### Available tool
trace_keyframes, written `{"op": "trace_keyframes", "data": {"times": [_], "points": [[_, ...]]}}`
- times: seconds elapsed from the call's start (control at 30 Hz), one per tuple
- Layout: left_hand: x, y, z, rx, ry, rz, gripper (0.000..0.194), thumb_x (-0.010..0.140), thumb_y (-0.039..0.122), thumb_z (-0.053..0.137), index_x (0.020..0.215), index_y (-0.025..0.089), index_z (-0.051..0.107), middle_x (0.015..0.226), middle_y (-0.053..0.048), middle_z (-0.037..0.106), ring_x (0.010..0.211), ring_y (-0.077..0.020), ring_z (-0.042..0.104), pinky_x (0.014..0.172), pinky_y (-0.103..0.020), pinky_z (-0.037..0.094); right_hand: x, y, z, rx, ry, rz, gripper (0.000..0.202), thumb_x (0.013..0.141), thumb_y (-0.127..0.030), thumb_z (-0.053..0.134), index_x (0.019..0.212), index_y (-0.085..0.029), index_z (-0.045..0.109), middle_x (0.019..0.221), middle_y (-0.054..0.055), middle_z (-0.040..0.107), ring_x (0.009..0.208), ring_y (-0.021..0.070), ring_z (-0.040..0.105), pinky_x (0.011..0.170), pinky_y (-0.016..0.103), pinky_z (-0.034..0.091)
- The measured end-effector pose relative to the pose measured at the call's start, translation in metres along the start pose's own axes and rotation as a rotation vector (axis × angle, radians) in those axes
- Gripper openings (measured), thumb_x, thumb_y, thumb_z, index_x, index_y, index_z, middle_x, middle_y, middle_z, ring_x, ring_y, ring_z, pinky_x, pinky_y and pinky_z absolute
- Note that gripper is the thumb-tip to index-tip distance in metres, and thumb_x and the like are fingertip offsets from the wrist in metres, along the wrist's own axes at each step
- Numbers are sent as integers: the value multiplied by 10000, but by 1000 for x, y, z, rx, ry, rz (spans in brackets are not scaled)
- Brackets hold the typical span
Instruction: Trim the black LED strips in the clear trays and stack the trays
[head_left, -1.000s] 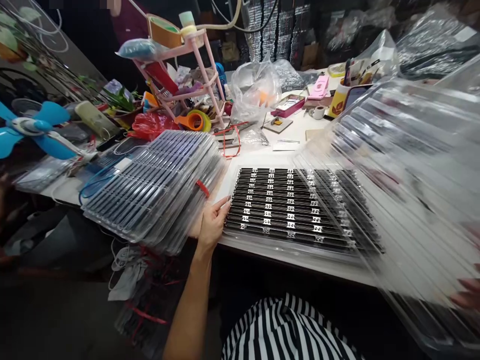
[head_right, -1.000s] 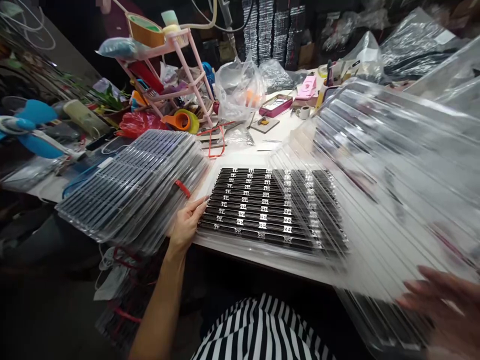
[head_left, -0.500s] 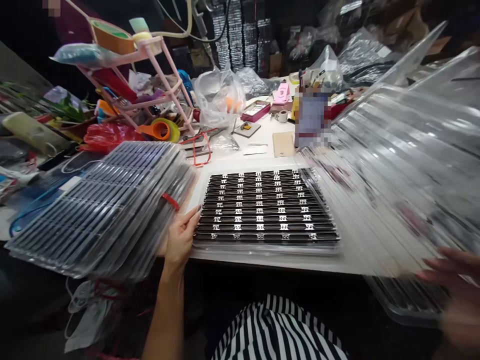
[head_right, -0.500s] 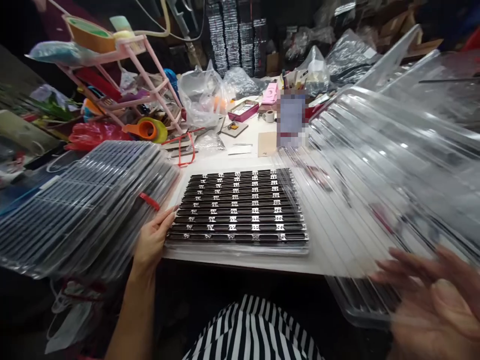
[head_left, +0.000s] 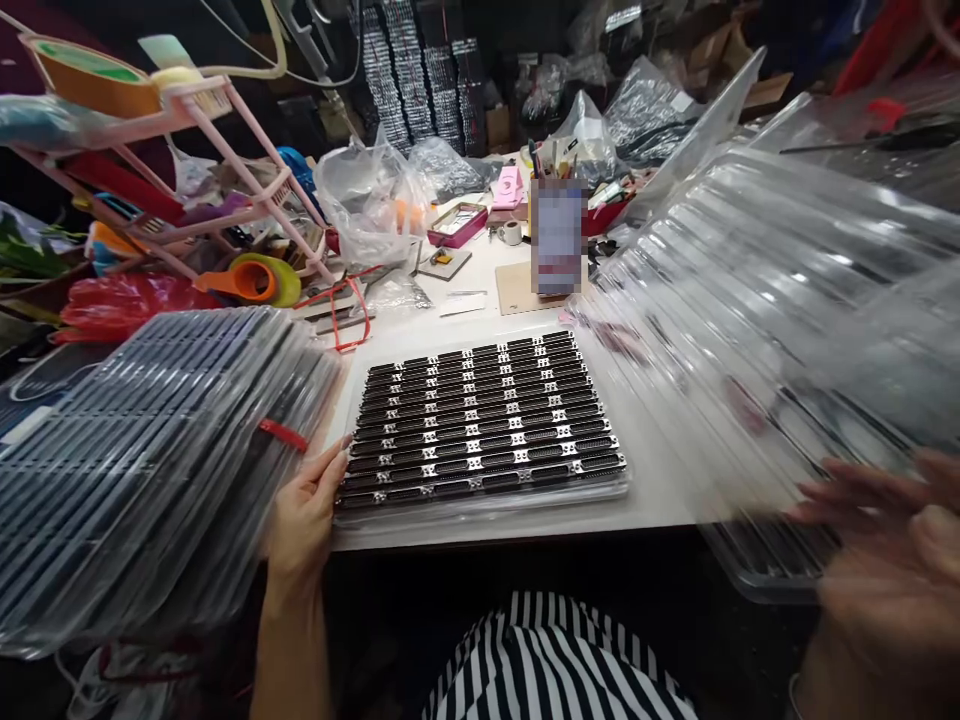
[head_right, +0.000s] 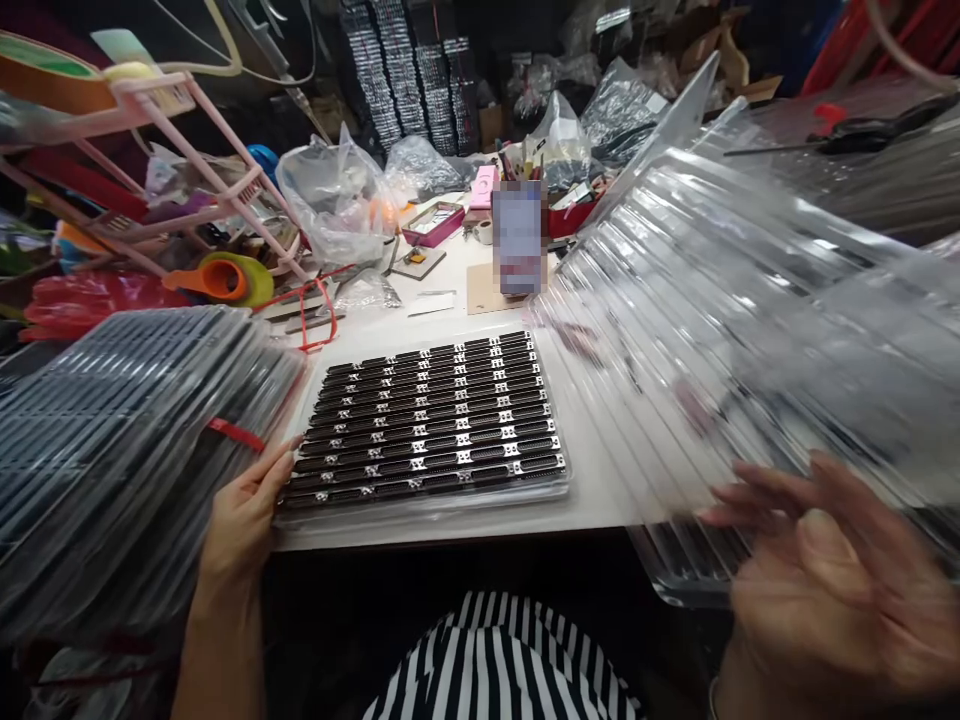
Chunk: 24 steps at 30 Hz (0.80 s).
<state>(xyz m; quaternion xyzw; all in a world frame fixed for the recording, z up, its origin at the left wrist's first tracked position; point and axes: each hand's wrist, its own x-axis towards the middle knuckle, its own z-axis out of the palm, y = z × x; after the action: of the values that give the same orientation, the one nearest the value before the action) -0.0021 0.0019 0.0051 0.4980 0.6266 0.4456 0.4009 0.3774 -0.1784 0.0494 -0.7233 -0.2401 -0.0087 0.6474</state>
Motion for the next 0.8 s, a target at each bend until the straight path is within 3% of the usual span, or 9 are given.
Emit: {"op": "trace_keyframes", "data": {"times": [0.07,0.13,0.33,0.8], "points": [[0,0,0,8,2,-11,504,720,461,705,1149,199,663,1156,-57,683,1144,-264,587,1045,-404,421,-1,-7,5,116,159,46,306,733,-311,537,1003,-317,679,796,80,586,770,349,623,605,630,506],[0,0,0,20,4,-14,484,724,463,699,1136,212,670,1155,-44,684,1126,-255,600,1033,-391,438,-1,-11,8,167,217,51,234,719,-302,577,918,-313,701,747,63,578,737,334,622,614,620,508],[-1,3,1,57,29,20,447,726,463,701,1093,209,691,1134,-38,694,1121,-247,603,1023,-370,450,-4,-12,6,173,227,54,266,724,-287,573,955,-288,704,812,65,617,724,321,620,653,619,501],[1,-1,0,77,32,38,462,720,488,698,1094,218,692,1138,-41,692,1116,-262,604,1042,-401,426,-6,-7,2,193,224,-25,295,740,-302,573,997,-253,709,778,60,603,677,289,601,557,514,487]]}}
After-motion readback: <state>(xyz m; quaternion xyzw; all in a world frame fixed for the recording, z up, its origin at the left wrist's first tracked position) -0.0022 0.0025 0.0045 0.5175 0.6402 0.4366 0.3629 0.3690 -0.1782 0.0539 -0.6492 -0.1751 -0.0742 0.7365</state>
